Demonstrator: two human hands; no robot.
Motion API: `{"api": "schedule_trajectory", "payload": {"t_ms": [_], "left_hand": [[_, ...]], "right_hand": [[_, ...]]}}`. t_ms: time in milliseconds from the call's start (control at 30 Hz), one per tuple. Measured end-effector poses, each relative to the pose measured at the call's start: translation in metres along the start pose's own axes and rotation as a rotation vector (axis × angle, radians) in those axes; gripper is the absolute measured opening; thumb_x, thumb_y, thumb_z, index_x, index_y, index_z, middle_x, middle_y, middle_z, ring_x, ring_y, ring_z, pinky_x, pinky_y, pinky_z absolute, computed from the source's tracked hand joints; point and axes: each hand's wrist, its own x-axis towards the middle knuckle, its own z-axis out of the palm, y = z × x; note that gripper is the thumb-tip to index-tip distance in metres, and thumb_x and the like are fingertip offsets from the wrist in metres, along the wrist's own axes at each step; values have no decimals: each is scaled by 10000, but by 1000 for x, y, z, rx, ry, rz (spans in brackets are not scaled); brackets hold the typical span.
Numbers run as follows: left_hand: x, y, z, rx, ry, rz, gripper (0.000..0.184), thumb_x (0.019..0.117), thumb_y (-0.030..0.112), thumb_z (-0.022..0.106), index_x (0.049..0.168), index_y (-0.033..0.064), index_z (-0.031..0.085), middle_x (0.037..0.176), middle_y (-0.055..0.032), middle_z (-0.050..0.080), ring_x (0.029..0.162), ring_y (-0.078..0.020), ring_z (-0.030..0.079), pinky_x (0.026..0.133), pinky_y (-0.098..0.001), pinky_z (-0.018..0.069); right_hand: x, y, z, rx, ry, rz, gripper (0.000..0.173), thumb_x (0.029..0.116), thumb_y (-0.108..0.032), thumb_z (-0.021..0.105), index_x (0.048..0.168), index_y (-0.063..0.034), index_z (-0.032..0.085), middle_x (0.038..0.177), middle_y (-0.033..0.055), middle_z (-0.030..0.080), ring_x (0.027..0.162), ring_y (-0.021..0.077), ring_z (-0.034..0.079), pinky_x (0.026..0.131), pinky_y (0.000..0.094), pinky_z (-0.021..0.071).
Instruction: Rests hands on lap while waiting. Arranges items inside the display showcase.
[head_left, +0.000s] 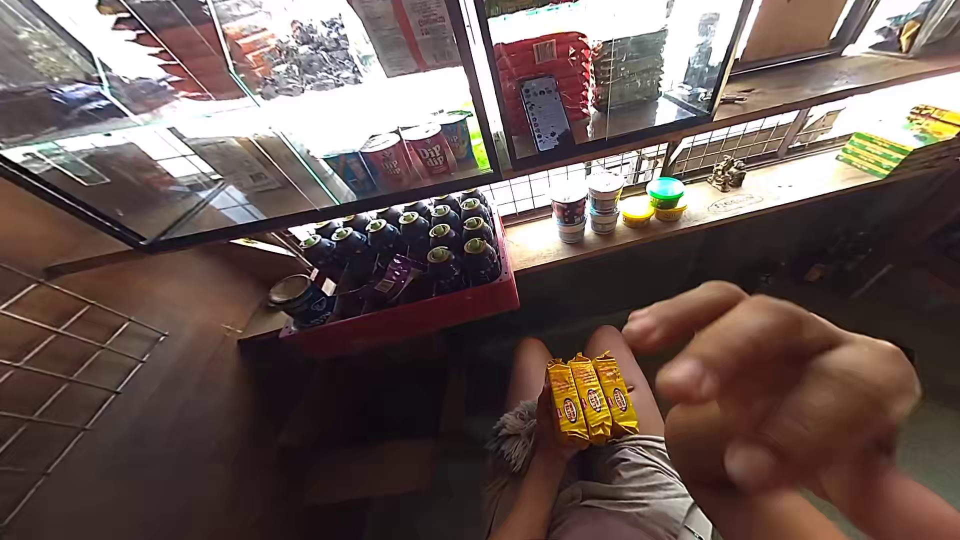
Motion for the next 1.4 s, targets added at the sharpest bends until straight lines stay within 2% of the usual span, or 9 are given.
{"api": "schedule_trajectory", "payload": {"t_ms": [100, 167, 200, 267, 367, 467, 633, 1167, 1400], "left_hand": [[-4, -3, -11, 71, 171, 31, 550, 869, 614, 673, 1168, 159, 752, 1101, -90, 763, 1008, -218, 743, 875, -438, 612], [-4, -4, -12, 77, 210, 41, 552, 868, 618, 676, 1159, 155, 754, 1090, -102, 763, 998, -228, 746, 865, -445, 616], [-4, -4, -11, 70, 206, 46, 543, 877, 608, 670, 1157, 150, 752, 1088, -105, 763, 998, -228, 746, 865, -444, 616], [-5, -4, -12, 50, 170, 50, 541, 895, 590, 656, 1175, 137, 747, 1105, -108, 760, 1018, -231, 743, 885, -441, 611], [-5, -2, -15, 77, 207, 63, 553, 866, 610, 678, 1155, 144, 749, 1086, -104, 763, 1000, -229, 745, 868, -441, 617], [-6, -3, -14, 102, 255, 79, 541, 864, 615, 675, 1137, 154, 752, 1067, -102, 765, 977, -226, 750, 847, -435, 623], [-4, -5, -17, 110, 257, 63, 548, 841, 611, 704, 1135, 151, 744, 1064, -111, 762, 973, -231, 749, 841, -435, 622], [-3, -2, -16, 70, 203, 52, 547, 869, 593, 682, 1166, 138, 739, 1101, -114, 758, 1013, -231, 742, 883, -436, 611], [-3, 0, -19, 47, 199, 54, 550, 875, 585, 680, 1170, 123, 733, 1108, -126, 754, 1024, -239, 739, 887, -438, 610]], "right_hand": [[-31, 21, -14, -217, 292, 50, 314, 1035, -397, 574, 836, -203, 722, 1102, -5, 735, 1164, 229, 667, 1033, 412, 542], [-57, 36, -25, -337, 479, 172, 200, 976, -311, 690, 1167, -252, 685, 1360, 7, 633, 1234, 256, 632, 1001, 421, 573], [-72, 42, -31, -406, 501, 280, 553, 954, -267, 718, 1445, -289, 463, 1531, 0, 490, 1307, 264, 587, 999, 417, 586], [-102, 54, -41, -471, 558, 508, 944, 898, -159, 710, 1616, -197, 98, 1627, 51, 339, 1343, 246, 557, 966, 377, 599], [-152, 74, -54, -550, 502, 818, 748, 927, -192, 645, 1546, 36, 292, 1505, 179, 495, 1316, 231, 569, 1013, 344, 547], [-195, 80, -60, -603, 158, 1142, 605, 952, -266, 653, 1462, 18, 496, 1451, 207, 556, 1323, 295, 557, 1064, 444, 493], [-216, 94, -55, -554, -349, 1436, 759, 936, -343, 727, 1545, -19, 411, 1518, 234, 477, 1400, 349, 475, 1171, 497, 380], [-239, 105, -61, -392, -323, 1432, 1267, 686, -379, 928, 1636, -44, 159, 1635, 211, 317, 1464, 309, 405, 1182, 443, 379], [-241, 110, -60, -325, -300, 1436, 1223, 753, -433, 873, 1641, -54, 122, 1625, 205, 338, 1420, 292, 462, 1101, 466, 454]]}}
